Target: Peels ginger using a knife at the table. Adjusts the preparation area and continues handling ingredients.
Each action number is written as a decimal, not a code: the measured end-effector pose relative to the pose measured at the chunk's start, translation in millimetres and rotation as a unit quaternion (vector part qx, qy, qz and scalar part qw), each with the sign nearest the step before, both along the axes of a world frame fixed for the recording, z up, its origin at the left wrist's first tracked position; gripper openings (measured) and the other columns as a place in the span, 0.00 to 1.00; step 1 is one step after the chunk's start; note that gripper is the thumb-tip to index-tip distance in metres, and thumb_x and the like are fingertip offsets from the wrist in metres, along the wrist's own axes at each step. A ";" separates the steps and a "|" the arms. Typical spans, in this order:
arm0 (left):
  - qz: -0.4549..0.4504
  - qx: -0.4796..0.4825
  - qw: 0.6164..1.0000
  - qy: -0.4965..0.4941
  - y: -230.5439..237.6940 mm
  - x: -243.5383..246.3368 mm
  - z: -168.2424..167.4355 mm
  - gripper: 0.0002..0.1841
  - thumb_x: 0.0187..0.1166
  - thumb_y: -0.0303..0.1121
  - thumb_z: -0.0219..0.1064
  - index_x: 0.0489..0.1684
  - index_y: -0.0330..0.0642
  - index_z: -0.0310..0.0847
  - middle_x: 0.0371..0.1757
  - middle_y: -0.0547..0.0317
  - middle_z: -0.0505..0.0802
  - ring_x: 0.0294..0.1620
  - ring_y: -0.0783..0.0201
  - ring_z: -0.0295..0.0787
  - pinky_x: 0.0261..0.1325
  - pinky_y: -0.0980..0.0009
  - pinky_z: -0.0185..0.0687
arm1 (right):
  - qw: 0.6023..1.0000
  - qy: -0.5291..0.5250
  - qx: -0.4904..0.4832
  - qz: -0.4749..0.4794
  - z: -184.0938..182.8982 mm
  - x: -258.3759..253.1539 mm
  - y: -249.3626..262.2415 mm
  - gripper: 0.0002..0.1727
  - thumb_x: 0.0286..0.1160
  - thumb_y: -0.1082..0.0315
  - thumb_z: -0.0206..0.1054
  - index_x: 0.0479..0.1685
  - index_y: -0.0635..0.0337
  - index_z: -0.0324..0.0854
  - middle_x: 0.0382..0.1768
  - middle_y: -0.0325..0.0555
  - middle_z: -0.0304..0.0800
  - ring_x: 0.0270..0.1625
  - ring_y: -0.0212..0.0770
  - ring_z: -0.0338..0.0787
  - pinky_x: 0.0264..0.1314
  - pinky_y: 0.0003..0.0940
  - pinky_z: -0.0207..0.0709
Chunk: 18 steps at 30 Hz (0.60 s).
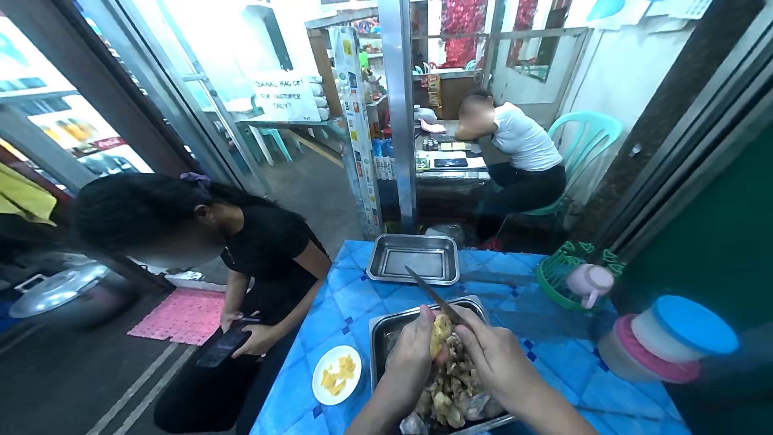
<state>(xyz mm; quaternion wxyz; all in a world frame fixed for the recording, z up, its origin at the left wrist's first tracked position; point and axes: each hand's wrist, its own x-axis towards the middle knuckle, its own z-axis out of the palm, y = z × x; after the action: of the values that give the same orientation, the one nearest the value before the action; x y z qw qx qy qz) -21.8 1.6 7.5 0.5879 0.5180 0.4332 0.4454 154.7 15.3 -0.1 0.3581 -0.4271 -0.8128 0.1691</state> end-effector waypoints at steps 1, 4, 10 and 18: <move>-0.021 -0.001 1.000 -0.001 0.1 -2.8 3.3 0.31 0.90 0.62 0.31 0.53 0.48 0.73 0.21 0.70 0.78 0.16 0.75 0.67 0.18 0.79 0.65 | 1.000 0.001 0.000 0.012 1.5 2.5 0.3 0.26 0.95 0.51 0.44 0.78 0.52 0.78 0.25 0.46 0.89 0.24 0.46 0.89 0.28 0.48 0.84; -0.053 0.003 0.998 -0.022 0.3 -8.6 10.5 0.17 0.87 0.49 0.56 0.62 0.50 0.69 0.22 0.70 0.77 0.17 0.76 0.70 0.19 0.80 0.67 | 1.000 0.006 -0.007 0.022 5.5 5.0 -1.0 0.23 0.94 0.55 0.46 0.76 0.54 0.76 0.26 0.45 0.88 0.24 0.44 0.88 0.29 0.46 0.84; -0.028 0.086 0.996 0.024 3.9 -19.6 13.7 0.19 0.80 0.36 0.69 0.68 0.44 0.84 0.49 0.64 0.91 0.24 0.76 0.75 0.23 0.79 0.70 | 0.995 0.064 -0.073 0.018 8.7 5.3 -1.2 0.23 0.94 0.57 0.44 0.73 0.57 0.76 0.29 0.43 0.86 0.27 0.39 0.87 0.33 0.41 0.85; -0.012 0.144 0.982 0.123 4.3 -21.7 18.4 0.19 0.81 0.39 0.68 0.66 0.41 0.77 0.50 0.61 0.91 0.42 0.71 0.89 0.45 0.74 0.87 | 0.993 -0.064 0.096 -0.024 16.1 0.4 -5.2 0.16 0.87 0.65 0.51 0.54 0.57 0.84 0.29 0.46 0.89 0.28 0.46 0.92 0.26 0.46 0.85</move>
<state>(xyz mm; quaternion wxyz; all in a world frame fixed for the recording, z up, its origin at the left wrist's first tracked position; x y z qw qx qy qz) -43.5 5.9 25.9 0.4545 0.6533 0.4272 0.4291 155.1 10.1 16.0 0.3483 -0.4203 -0.8361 0.0541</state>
